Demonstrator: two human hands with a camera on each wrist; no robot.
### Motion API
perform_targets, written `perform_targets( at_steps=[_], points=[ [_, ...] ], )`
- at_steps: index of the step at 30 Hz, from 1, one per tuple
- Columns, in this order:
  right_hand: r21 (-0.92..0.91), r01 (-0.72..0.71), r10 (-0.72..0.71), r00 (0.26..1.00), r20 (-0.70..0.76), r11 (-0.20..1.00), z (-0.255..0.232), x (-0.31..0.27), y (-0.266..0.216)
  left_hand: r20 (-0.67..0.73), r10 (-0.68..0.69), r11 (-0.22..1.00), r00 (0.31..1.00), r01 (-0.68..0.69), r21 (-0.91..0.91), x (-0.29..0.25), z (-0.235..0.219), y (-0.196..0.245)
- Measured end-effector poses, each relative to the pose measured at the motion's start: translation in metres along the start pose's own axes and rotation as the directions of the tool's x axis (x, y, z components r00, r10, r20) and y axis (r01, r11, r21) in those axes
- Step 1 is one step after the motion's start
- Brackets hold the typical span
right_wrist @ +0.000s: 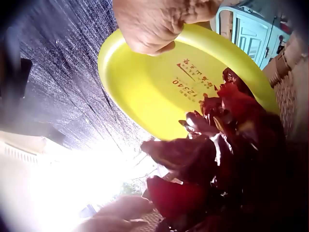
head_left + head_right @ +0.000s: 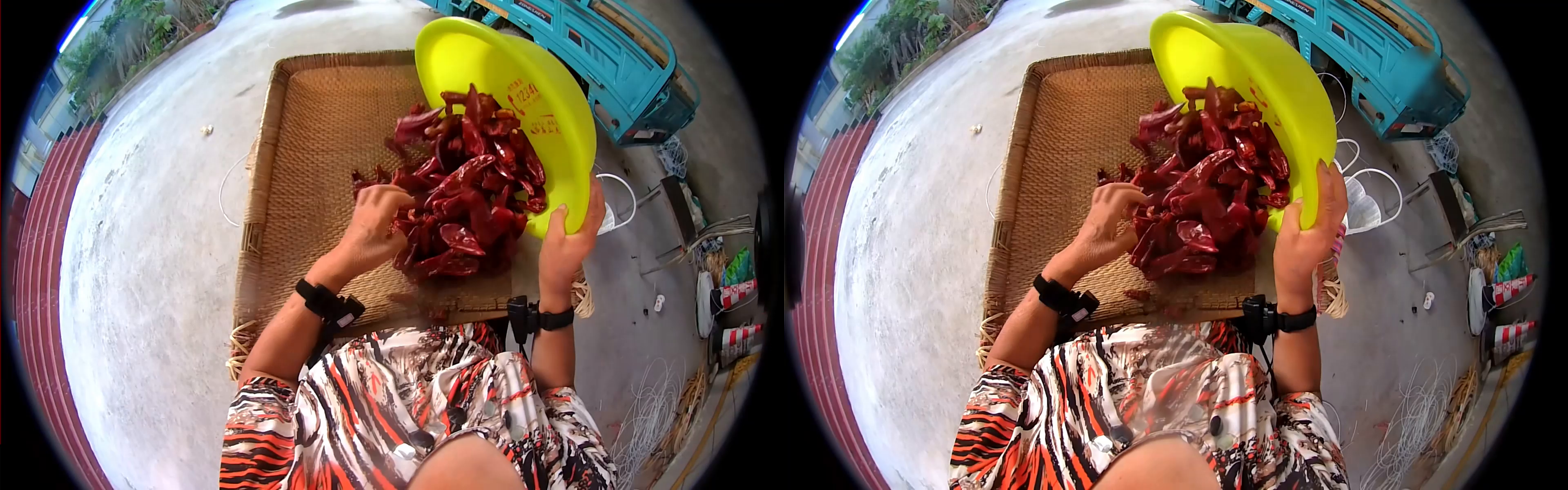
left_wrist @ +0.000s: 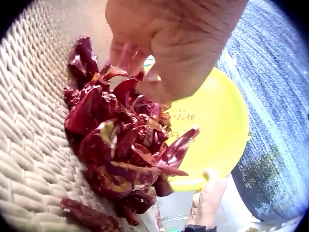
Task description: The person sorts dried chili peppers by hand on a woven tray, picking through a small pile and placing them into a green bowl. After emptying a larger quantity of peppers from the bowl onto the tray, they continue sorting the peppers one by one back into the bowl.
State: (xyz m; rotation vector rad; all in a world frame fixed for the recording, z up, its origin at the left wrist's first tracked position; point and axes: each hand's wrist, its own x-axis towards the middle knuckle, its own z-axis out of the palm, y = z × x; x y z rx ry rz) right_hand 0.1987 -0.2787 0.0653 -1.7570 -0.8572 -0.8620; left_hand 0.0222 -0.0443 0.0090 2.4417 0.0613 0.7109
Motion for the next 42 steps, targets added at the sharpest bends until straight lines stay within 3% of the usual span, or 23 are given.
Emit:
perform_targets(
  at_steps=[2,3,6,10,19,22,23,25,28,31,35,40,42],
  points=[
    [-0.038,0.053,-0.053,0.999,0.005,0.998,-0.001,-0.001,0.001,0.25,0.14,0.988,0.958,-0.12,-0.096,0.006,-0.011,0.024],
    [-0.047,0.061,-0.061,0.998,0.004,0.997,-0.002,-0.001,0.004,0.383,0.192,0.978,0.904,-0.143,-0.153,0.005,-0.008,0.029],
    [-0.058,0.091,-0.092,0.995,-0.025,0.994,-0.005,-0.003,0.005,0.471,0.278,0.96,0.837,-0.233,-0.153,-0.005,0.006,0.043],
    [-0.04,0.113,-0.115,0.992,-0.054,0.993,-0.008,-0.005,-0.005,0.582,0.221,0.967,0.783,-0.255,-0.023,-0.015,0.02,0.049],
    [0.096,0.145,-0.146,0.989,0.01,0.985,0.001,-0.018,-0.012,0.345,0.307,0.951,0.887,-0.297,-0.082,-0.015,0.028,0.031],
    [0.206,0.079,-0.084,0.996,0.015,0.975,0.002,-0.024,-0.011,0.405,0.099,0.974,0.909,-0.171,0.148,-0.012,0.014,0.03],
    [0.217,0.086,-0.095,0.995,0.031,0.972,0.002,-0.025,-0.013,0.306,0.076,0.972,0.949,-0.138,0.19,-0.015,0.013,0.027],
    [0.24,0.097,-0.115,0.991,0.062,0.966,0.0,-0.027,-0.016,0.328,-0.038,0.964,0.944,-0.051,0.26,-0.014,0.004,0.02],
    [0.26,0.151,-0.182,0.978,0.102,0.954,0.003,-0.033,-0.014,0.418,-0.255,0.951,0.872,0.149,0.269,-0.015,-0.004,0.009],
    [0.264,0.185,-0.226,0.965,0.135,0.947,0.001,-0.036,-0.021,0.505,-0.333,0.922,0.796,0.163,0.35,-0.01,-0.01,0.009],
    [0.233,0.18,-0.222,0.96,0.168,0.956,-0.001,-0.032,-0.027,0.435,-0.38,0.891,0.816,0.198,0.408,-0.012,-0.008,0.0],
    [0.333,-0.007,-0.026,0.995,0.094,0.943,0.005,-0.034,-0.014,0.349,-0.268,0.9,0.898,0.105,0.422,-0.017,-0.025,0.008],
    [0.319,-0.073,0.051,0.996,0.075,0.945,0.001,-0.034,-0.01,0.392,-0.297,0.924,0.871,0.157,0.349,-0.013,-0.035,0.021]
  ],
)
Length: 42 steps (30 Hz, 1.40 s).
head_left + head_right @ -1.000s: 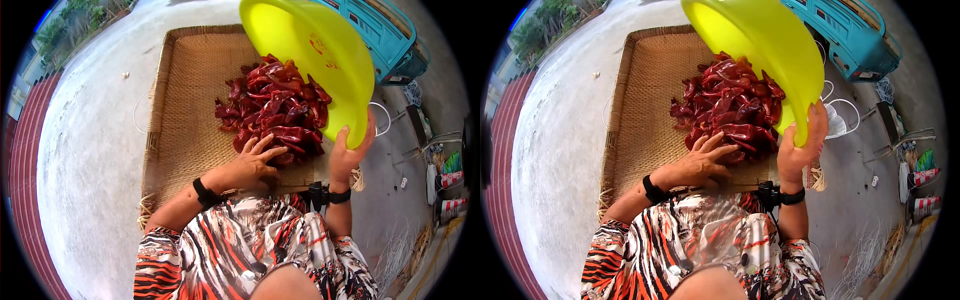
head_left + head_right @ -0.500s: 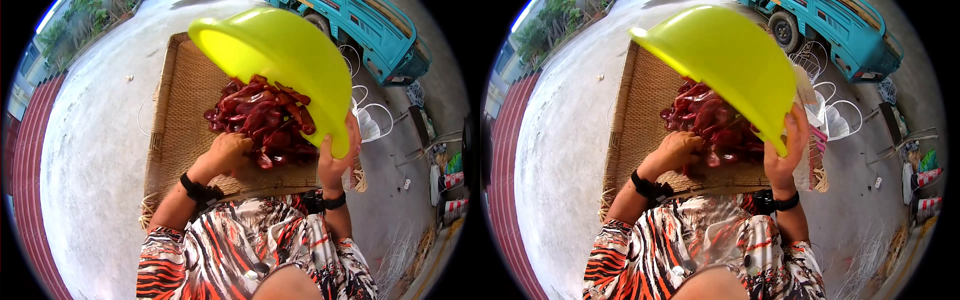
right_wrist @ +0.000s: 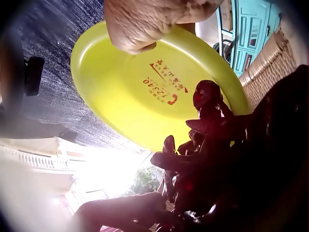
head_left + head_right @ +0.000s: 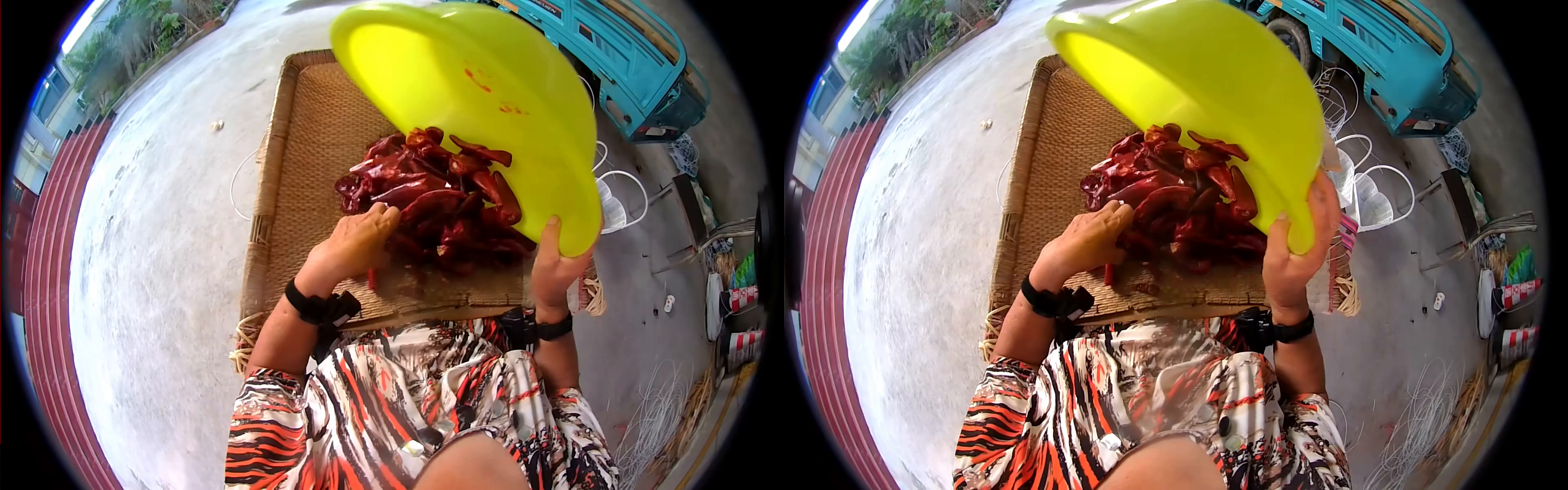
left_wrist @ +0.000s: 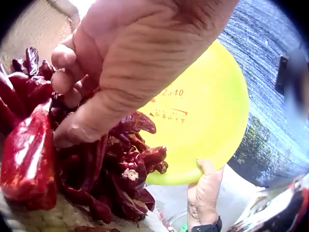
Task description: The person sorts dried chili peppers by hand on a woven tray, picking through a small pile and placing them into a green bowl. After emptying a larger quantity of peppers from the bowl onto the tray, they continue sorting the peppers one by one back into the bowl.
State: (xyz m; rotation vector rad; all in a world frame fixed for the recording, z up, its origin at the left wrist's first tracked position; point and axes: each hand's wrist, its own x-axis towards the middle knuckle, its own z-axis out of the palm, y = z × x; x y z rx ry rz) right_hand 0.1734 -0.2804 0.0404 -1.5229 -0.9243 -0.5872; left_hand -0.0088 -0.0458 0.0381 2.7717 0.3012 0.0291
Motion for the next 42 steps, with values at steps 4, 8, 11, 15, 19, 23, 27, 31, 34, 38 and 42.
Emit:
perform_targets(
  at_steps=[4,8,11,15,19,23,27,31,34,38,42],
  points=[
    [-0.08,-0.067,0.058,0.992,-0.109,0.995,-0.009,0.002,0.001,0.08,0.085,0.986,0.993,-0.072,-0.148,0.0,-0.008,0.017],
    [-0.016,-0.109,0.104,0.975,-0.196,0.994,-0.01,0.007,-0.009,0.179,0.295,0.937,0.938,-0.247,-0.247,0.0,0.001,0.028],
    [-0.038,-0.1,0.091,0.977,-0.193,0.994,-0.011,0.01,-0.009,0.256,0.294,0.947,0.921,-0.245,-0.205,-0.002,0.014,0.031],
    [-0.162,0.053,-0.083,0.98,-0.18,0.985,-0.013,0.017,0.001,0.307,0.273,0.95,0.912,-0.206,-0.233,-0.002,0.019,0.031],
    [-0.07,-0.068,0.053,0.978,-0.2,0.995,-0.018,0.02,-0.002,0.206,0.249,0.938,0.946,-0.183,-0.296,-0.003,0.025,0.031],
    [-0.06,-0.101,0.079,0.952,-0.297,0.993,-0.017,0.026,-0.006,0.197,0.321,0.911,0.926,-0.246,-0.33,-0.004,0.023,0.036],
    [0.2,-0.245,0.298,0.903,-0.308,0.949,-0.023,0.029,0.0,0.21,0.348,0.914,0.914,-0.28,-0.294,0.003,0.03,0.034],
    [0.438,-0.342,0.482,0.836,-0.263,0.831,-0.031,0.022,0.03,0.145,0.172,0.979,0.974,-0.152,-0.135,0.007,0.027,0.034],
    [0.412,-0.55,0.64,0.76,-0.115,0.727,-0.043,0.019,0.035,0.047,0.131,0.987,0.99,-0.126,-0.104,0.007,0.025,0.031],
    [0.294,-0.768,0.795,0.606,0.044,0.569,-0.081,0.023,0.043,0.008,0.155,0.968,0.988,-0.151,-0.201,0.006,0.027,0.027],
    [0.021,-0.696,0.666,0.679,-0.309,0.718,-0.154,0.019,0.089,0.087,0.065,0.959,0.994,-0.038,-0.282,0.006,0.011,0.035]
  ],
)
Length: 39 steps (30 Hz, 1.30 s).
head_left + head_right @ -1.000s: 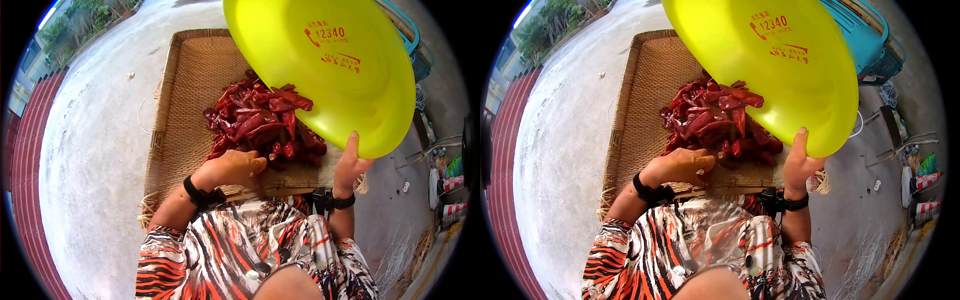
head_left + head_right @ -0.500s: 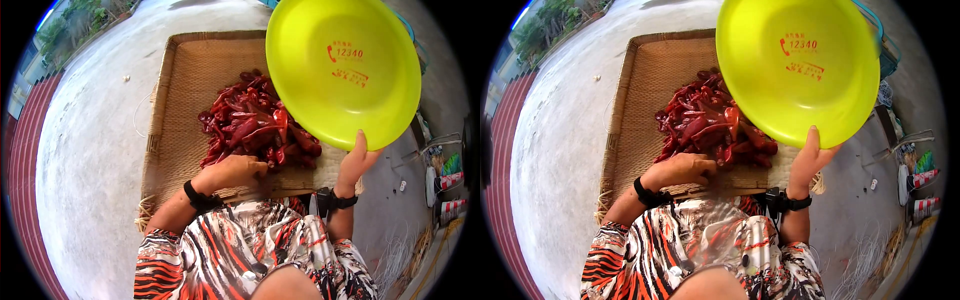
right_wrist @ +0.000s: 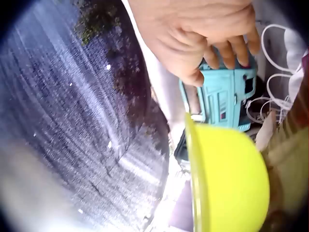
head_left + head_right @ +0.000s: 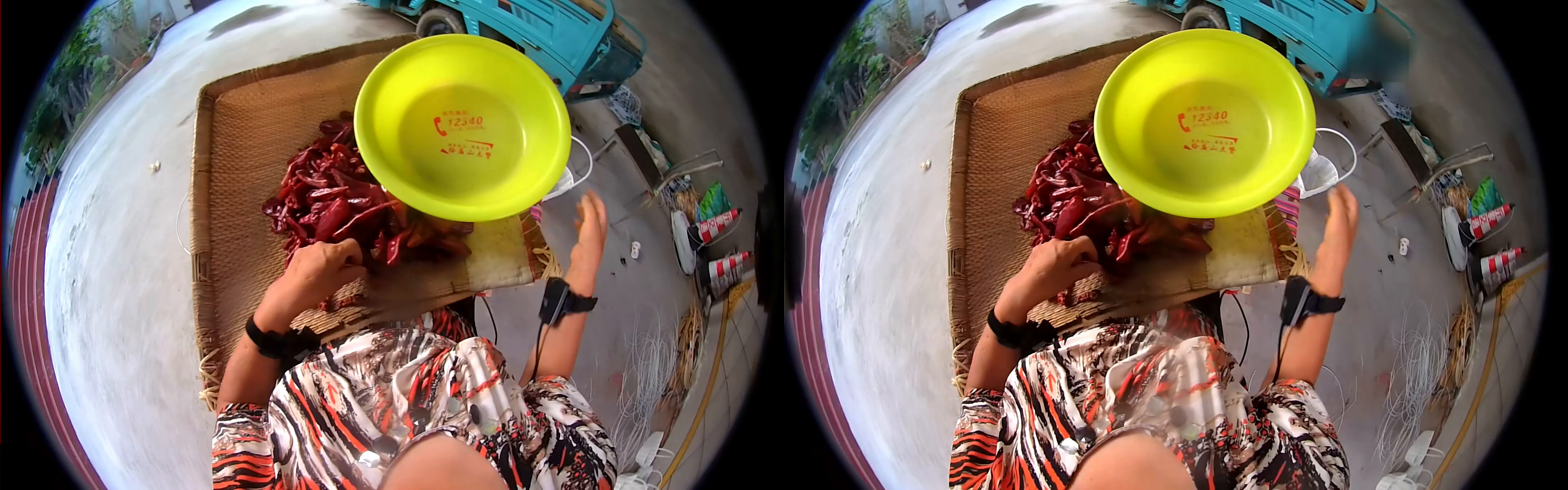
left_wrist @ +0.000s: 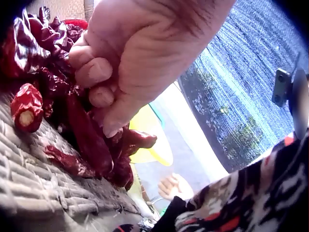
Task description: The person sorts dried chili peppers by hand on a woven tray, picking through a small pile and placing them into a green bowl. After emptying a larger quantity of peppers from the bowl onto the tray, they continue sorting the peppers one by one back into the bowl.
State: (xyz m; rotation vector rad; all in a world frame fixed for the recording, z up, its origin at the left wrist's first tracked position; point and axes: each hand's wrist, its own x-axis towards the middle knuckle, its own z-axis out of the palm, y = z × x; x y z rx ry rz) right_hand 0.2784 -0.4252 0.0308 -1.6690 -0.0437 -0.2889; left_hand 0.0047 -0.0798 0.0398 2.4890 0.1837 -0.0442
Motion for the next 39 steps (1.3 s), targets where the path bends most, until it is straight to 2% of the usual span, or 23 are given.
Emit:
perform_targets(
  at_steps=[2,4,7,9,10,11,13,15,18,20,22,24,26,27,28,29,30,31,32,33,34,36,39],
  points=[
    [-0.056,0.087,-0.097,0.97,-0.223,0.995,-0.044,0.047,0.094,0.002,-0.01,1.0,1.0,0.01,-0.008,0.001,-0.005,0.006],
    [-0.243,-0.041,0.052,0.998,0.041,0.969,-0.093,0.063,0.186,-0.032,0.028,0.998,0.999,-0.029,-0.052,0.002,-0.003,0.0],
    [-0.193,-0.049,0.112,0.937,0.332,0.98,-0.081,0.01,0.204,-0.016,0.07,0.994,0.997,-0.071,-0.079,0.003,-0.001,-0.003],
    [-0.11,-0.4,0.411,0.834,0.367,0.91,-0.087,-0.015,0.223,0.029,0.058,0.995,0.998,-0.056,-0.084,0.004,0.0,-0.002],
    [-0.023,-0.688,0.654,0.678,0.334,0.725,-0.097,-0.018,0.25,0.052,0.054,0.995,0.997,-0.049,-0.085,0.005,0.001,-0.002],
    [-0.226,-0.397,0.456,0.759,0.464,0.89,-0.11,-0.007,0.341,0.047,0.065,0.994,0.997,-0.061,-0.089,0.005,0.001,-0.002],
    [-0.051,-0.644,0.618,0.706,0.346,0.763,-0.107,-0.009,0.372,0.036,0.088,0.992,0.995,-0.084,-0.099,0.005,0.001,-0.002],
    [-0.247,-0.513,0.57,0.736,0.367,0.822,-0.109,-0.009,0.38,0.032,0.094,0.988,0.995,-0.09,-0.123,0.006,0.004,-0.004],
    [-0.311,-0.34,0.441,0.821,0.363,0.888,-0.107,-0.016,0.384,0.049,0.102,0.986,0.994,-0.095,-0.134,0.007,0.005,-0.005],
    [-0.209,-0.63,0.663,0.692,0.286,0.748,-0.102,0.006,0.433,0.055,0.107,0.985,0.993,-0.099,-0.142,0.009,0.006,-0.005],
    [-0.244,-0.387,0.457,0.788,0.412,0.889,-0.112,0.022,0.487,0.065,0.108,0.983,0.992,-0.097,-0.154,0.009,0.007,-0.006],
    [-0.24,-0.111,0.228,0.806,0.546,0.965,-0.118,0.027,0.51,0.102,0.104,0.983,0.989,-0.087,-0.161,0.008,0.004,-0.006],
    [-0.398,-0.222,0.366,0.869,0.333,0.89,-0.117,0.003,0.383,0.132,0.087,0.986,0.987,-0.067,-0.149,0.008,-0.001,-0.005],
    [-0.453,-0.295,0.425,0.879,0.218,0.841,-0.11,-0.014,0.292,0.141,0.088,0.988,0.986,-0.068,-0.139,0.008,-0.003,-0.005],
    [-0.459,-0.007,0.155,0.946,0.285,0.888,-0.148,0.0,0.373,0.148,0.088,0.989,0.985,-0.068,-0.132,0.008,-0.004,-0.006],
    [-0.539,-0.217,0.377,0.903,0.206,0.814,-0.169,-0.016,0.341,0.156,0.088,0.99,0.984,-0.068,-0.125,0.008,-0.005,-0.007],
    [-0.597,-0.283,0.477,0.857,0.193,0.751,-0.179,-0.038,0.28,0.162,0.09,0.989,0.983,-0.069,-0.133,0.008,-0.005,-0.01],
    [-0.692,-0.159,0.491,0.813,0.312,0.704,-0.207,-0.042,0.28,0.169,0.093,0.988,0.981,-0.069,-0.141,0.01,-0.004,-0.013],
    [-0.725,-0.272,0.66,0.679,0.321,0.633,-0.248,-0.044,0.314,0.177,0.097,0.986,0.979,-0.07,-0.153,0.011,-0.003,-0.015],
    [-0.807,-0.411,0.84,0.512,0.18,0.424,-0.26,-0.06,0.275,0.178,0.108,0.982,0.978,-0.076,-0.174,0.012,-0.002,-0.018],
    [-0.861,-0.41,0.906,0.404,0.123,0.3,-0.278,-0.075,0.259,0.178,0.119,0.977,0.977,-0.083,-0.196,0.014,-0.001,-0.022],
    [-0.912,-0.36,0.95,0.301,0.084,0.195,-0.315,-0.111,0.247,0.174,0.133,0.971,0.976,-0.093,-0.218,0.015,0.002,-0.029],
    [-0.942,-0.302,0.965,0.253,0.07,0.147,-0.349,-0.164,0.232,0.185,0.117,0.973,0.976,-0.075,-0.22,0.016,0.002,-0.028]
  ],
)
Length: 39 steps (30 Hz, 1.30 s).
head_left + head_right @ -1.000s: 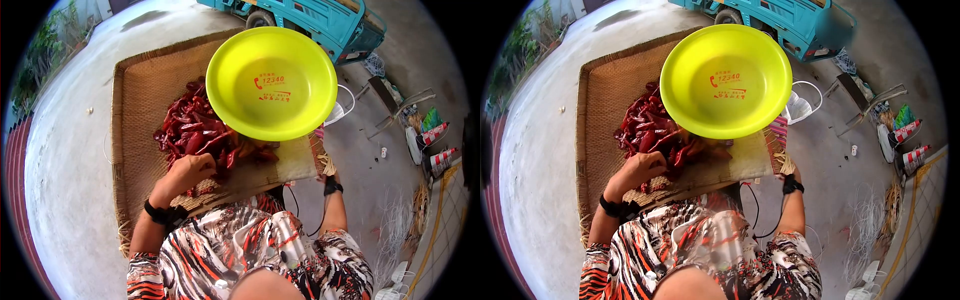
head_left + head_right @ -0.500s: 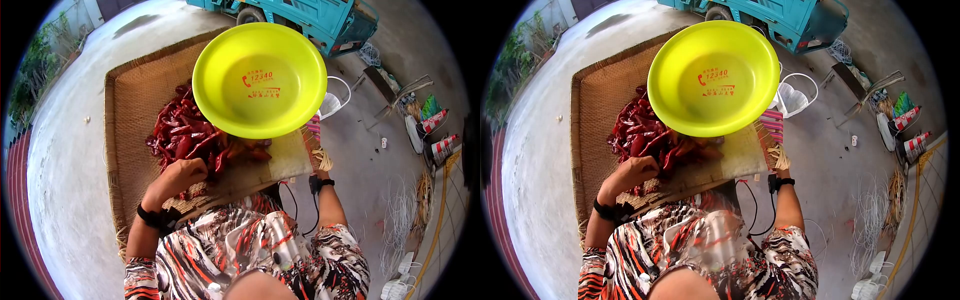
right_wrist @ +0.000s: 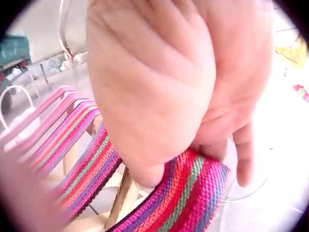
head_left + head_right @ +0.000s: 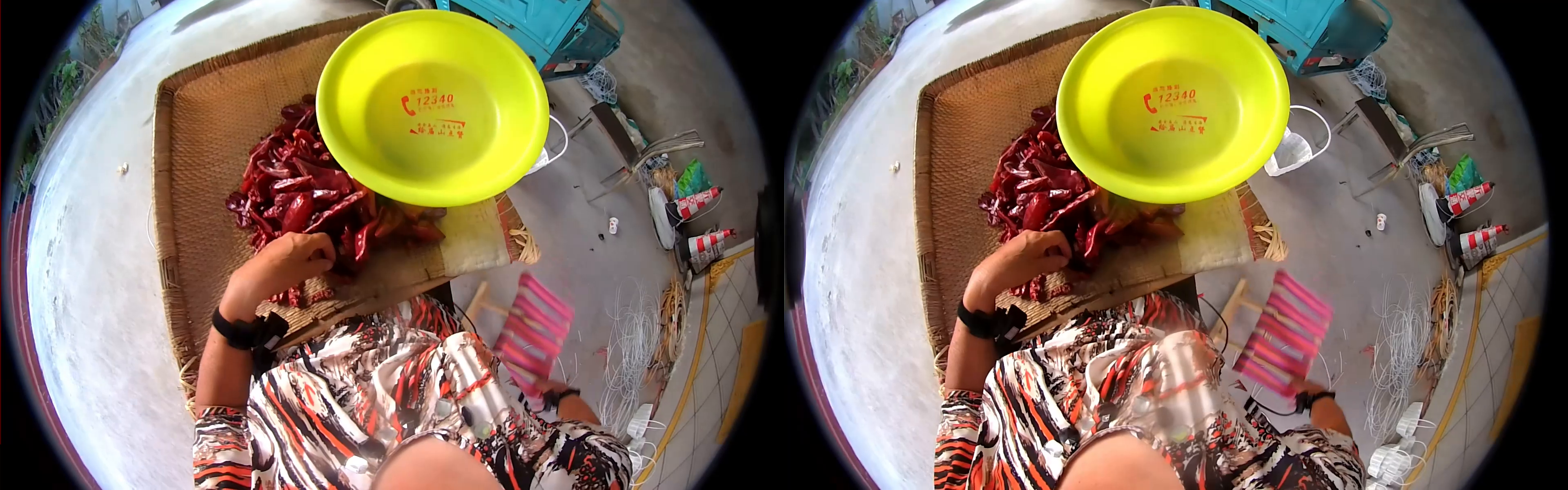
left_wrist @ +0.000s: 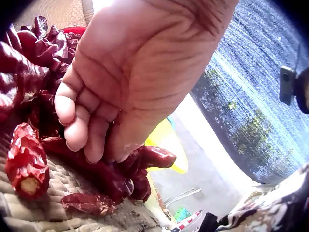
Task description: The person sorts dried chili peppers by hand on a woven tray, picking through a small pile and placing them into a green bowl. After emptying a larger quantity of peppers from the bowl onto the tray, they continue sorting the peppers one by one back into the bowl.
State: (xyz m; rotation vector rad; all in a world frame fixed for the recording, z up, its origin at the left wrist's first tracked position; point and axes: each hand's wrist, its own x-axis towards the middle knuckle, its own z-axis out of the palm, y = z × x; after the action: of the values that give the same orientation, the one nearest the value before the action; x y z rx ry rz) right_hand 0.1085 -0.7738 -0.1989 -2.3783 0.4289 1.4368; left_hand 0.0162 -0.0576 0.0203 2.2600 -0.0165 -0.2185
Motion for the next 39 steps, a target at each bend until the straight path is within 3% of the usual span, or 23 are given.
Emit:
perform_targets(
  at_steps=[3,7,11,12,15,16,19,20,22,24,26,27,29,30,31,32,33,35,39],
  points=[
    [-0.059,0.026,-0.027,0.999,-0.021,0.998,0.04,-0.017,0.027,0.013,-0.012,1.0,1.0,0.013,-0.012,0.002,-0.001,-0.002],
    [-0.127,0.11,-0.122,0.988,-0.091,0.986,0.072,-0.016,0.029,0.024,-0.009,1.0,1.0,0.009,-0.01,0.003,-0.001,-0.004],
    [-0.201,0.184,-0.216,0.964,-0.154,0.962,0.089,-0.008,0.018,0.002,0.059,0.997,0.998,-0.059,-0.053,-0.01,-0.015,0.023],
    [-0.219,0.202,-0.24,0.957,-0.163,0.954,0.09,-0.004,0.012,-0.018,0.007,0.995,1.0,-0.009,-0.097,-0.017,-0.026,0.036],
    [-0.295,0.265,-0.323,0.932,-0.167,0.918,0.089,0.013,-0.007,-0.136,-0.152,0.971,0.979,0.122,-0.206,-0.046,-0.052,0.075],
    [-0.316,0.285,-0.347,0.924,-0.161,0.905,0.085,0.02,-0.016,-0.288,0.041,0.999,0.957,-0.043,0.0,-0.059,-0.055,0.079],
    [-0.39,0.328,-0.411,0.899,-0.149,0.86,0.083,0.035,-0.033,-0.435,-0.072,0.994,0.898,0.101,0.045,-0.117,-0.072,0.107],
    [-0.411,0.341,-0.429,0.892,-0.142,0.845,0.082,0.04,-0.037,-0.473,-0.21,0.966,0.855,0.255,0.032,-0.141,-0.076,0.111],
    [-0.442,0.362,-0.459,0.879,-0.131,0.82,0.08,0.048,-0.048,-0.599,-0.437,0.896,0.671,0.379,-0.23,-0.188,-0.075,0.104],
    [-0.474,0.385,-0.488,0.866,-0.111,0.792,0.078,0.057,-0.058,-0.647,-0.572,0.786,0.504,0.562,-0.257,-0.243,-0.077,0.077],
    [-0.508,0.404,-0.513,0.853,-0.091,0.761,0.074,0.065,-0.067,-0.557,-0.79,0.525,0.257,0.752,-0.397,-0.305,-0.064,0.037],
    [-0.52,0.413,-0.524,0.848,-0.081,0.748,0.073,0.069,-0.072,-0.437,-0.876,0.376,0.203,0.856,-0.356,-0.34,-0.051,0.014],
    [-0.542,0.431,-0.546,0.836,-0.062,0.722,0.072,0.076,-0.083,0.067,-0.951,0.245,0.303,0.864,-0.439,-0.414,-0.003,-0.051],
    [-0.552,0.438,-0.553,0.831,-0.052,0.709,0.071,0.079,-0.087,0.284,-0.913,0.181,0.292,0.915,-0.36,-0.418,0.03,-0.064],
    [-0.563,0.44,-0.561,0.826,-0.051,0.699,0.071,0.083,-0.091,0.435,-0.849,0.089,0.3,0.893,-0.441,-0.42,0.066,-0.071],
    [-0.568,0.445,-0.568,0.821,-0.049,0.692,0.071,0.086,-0.095,0.525,-0.766,0.134,0.37,0.891,-0.434,-0.416,0.102,-0.072],
    [-0.577,0.448,-0.572,0.819,-0.042,0.683,0.071,0.087,-0.097,0.596,-0.693,0.117,0.405,0.879,-0.462,-0.409,0.14,-0.074],
    [-0.586,0.451,-0.577,0.816,-0.036,0.673,0.068,0.09,-0.1,0.608,-0.605,0.144,0.514,0.822,-0.552,-0.398,0.206,-0.075],
    [-0.598,0.455,-0.581,0.813,-0.022,0.66,0.066,0.091,-0.102,0.484,-0.674,0.158,0.558,0.749,-0.643,-0.371,0.274,-0.063]
  ],
)
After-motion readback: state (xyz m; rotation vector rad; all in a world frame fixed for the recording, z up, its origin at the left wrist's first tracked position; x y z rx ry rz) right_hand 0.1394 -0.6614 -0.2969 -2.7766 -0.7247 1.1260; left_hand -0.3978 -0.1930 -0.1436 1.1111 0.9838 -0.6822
